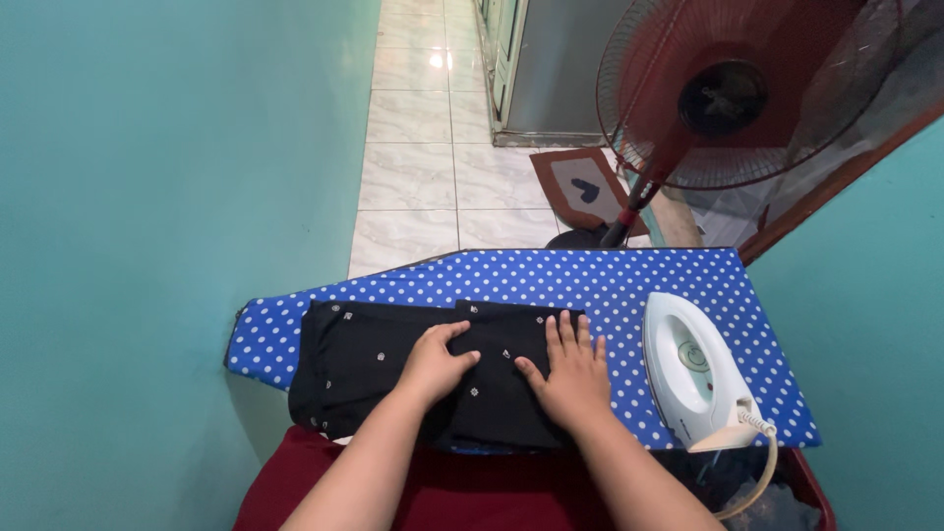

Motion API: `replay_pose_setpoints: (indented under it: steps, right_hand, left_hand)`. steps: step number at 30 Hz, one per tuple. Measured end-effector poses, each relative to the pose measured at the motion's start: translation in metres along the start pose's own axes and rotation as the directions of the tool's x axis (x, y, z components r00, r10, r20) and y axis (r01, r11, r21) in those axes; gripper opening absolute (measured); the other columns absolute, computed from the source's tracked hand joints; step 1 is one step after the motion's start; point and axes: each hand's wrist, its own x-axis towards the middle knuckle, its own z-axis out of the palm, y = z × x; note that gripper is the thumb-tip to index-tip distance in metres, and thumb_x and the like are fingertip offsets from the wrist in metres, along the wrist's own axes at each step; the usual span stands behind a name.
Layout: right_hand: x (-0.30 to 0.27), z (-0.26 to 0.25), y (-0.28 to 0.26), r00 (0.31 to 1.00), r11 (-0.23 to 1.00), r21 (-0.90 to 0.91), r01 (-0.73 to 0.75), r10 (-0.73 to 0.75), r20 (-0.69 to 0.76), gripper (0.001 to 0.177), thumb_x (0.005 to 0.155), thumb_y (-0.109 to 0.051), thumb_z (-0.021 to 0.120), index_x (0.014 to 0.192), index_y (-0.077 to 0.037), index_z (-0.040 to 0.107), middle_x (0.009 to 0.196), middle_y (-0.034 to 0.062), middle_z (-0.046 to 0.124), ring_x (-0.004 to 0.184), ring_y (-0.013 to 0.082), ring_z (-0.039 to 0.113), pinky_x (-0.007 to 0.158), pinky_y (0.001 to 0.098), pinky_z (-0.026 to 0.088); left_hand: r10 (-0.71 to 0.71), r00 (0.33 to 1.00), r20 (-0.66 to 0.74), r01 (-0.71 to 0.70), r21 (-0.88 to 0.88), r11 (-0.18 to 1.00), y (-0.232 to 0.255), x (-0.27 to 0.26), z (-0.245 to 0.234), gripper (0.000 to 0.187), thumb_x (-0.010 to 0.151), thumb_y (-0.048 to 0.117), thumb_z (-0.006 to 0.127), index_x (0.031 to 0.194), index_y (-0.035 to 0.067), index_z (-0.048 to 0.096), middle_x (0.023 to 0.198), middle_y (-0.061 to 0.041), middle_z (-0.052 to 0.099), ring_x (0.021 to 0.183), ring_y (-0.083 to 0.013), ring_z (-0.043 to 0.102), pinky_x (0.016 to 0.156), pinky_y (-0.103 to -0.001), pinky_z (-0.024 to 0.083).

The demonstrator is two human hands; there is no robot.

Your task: The person irons a black shirt with white patterns on a blue ironing board, smoothing the fabric by hand and folding it into a rectangle while pressing it.

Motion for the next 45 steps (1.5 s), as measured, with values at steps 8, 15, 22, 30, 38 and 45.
replay_pose_setpoints:
  steps: [8,15,22,30,38,45]
  right_hand:
    - [-0.009,-0.082,0.095,0.871,0.876,-0.146,-0.459,0.412,-0.266,0.103,0.077,-0.074,0.061,0.157,-0.012,0.041,0.164,0.0157,0.03,0.149,0.0451,0.019,0.114,0.0644,0.015]
    - [-0.015,-0.135,0.114,0.82,0.821,0.038,-0.57,0.566,0.086,0.068,0.079,-0.072,0.07,0.111,-0.013,0.08,0.1,0.0145,0.082,0.096,0.0343,0.078,0.086,0.0436,0.058]
    - [-0.009,-0.126,0.005,0.999,1.0,-0.004,-0.005,0.006,0.039,0.064,0.077,-0.078,0.059,0.097,-0.02,0.08,0.09,0.0081,0.078,0.088,0.0308,0.075,0.083,0.0435,0.057]
    - [0.04,-0.124,-0.035,0.996,0.997,-0.013,-0.076,0.076,0.039,0.069,0.081,-0.078,0.057,0.1,-0.016,0.078,0.092,0.0131,0.077,0.09,0.0331,0.074,0.078,0.047,0.058]
    - [0.049,-0.128,-0.048,0.986,0.989,0.005,-0.147,0.147,0.076,0.072,0.083,-0.079,0.055,0.109,-0.016,0.078,0.1,0.0137,0.077,0.097,0.034,0.073,0.082,0.0469,0.057]
    - [0.009,-0.14,-0.035,0.986,0.995,-0.094,-0.045,0.059,0.157,0.072,0.081,-0.08,0.053,0.109,-0.018,0.077,0.092,0.0116,0.078,0.09,0.031,0.075,0.079,0.0435,0.059]
  left_hand:
    - [-0.172,0.971,0.165,0.212,-0.275,0.938,-0.002,-0.061,-0.007,0.038,0.083,0.015,0.079,0.121,0.017,0.077,0.093,0.001,0.073,0.062,-0.008,0.062,0.053,-0.026,0.052]
    - [-0.359,0.918,0.169,0.396,-0.319,0.861,-0.016,-0.089,0.001,0.04,0.085,0.014,0.078,0.125,0.018,0.076,0.076,-0.002,0.071,0.06,-0.0098,0.06,0.054,-0.027,0.053]
    - [-0.167,0.984,0.054,0.176,-0.233,0.956,-0.018,-0.086,0.006,0.043,0.082,0.011,0.077,0.124,0.016,0.074,0.119,-0.001,0.071,0.077,-0.0091,0.074,0.075,-0.027,0.059]
    - [-0.187,0.982,0.017,0.187,-0.143,0.972,-0.018,-0.088,0.009,0.046,0.082,0.01,0.077,0.126,0.019,0.073,0.119,0.0,0.07,0.072,-0.0128,0.066,0.077,-0.027,0.058]
    - [-0.13,0.991,-0.039,0.122,-0.171,0.978,-0.026,-0.089,0.013,0.043,0.081,0.012,0.075,0.125,0.017,0.074,0.117,-0.002,0.07,0.074,-0.0127,0.067,0.078,-0.028,0.058]
    - [-0.148,0.989,-0.02,0.144,-0.134,0.98,-0.028,-0.093,0.012,0.045,0.084,0.013,0.071,0.129,0.021,0.07,0.129,0.001,0.066,0.083,-0.0131,0.068,0.084,-0.027,0.057]
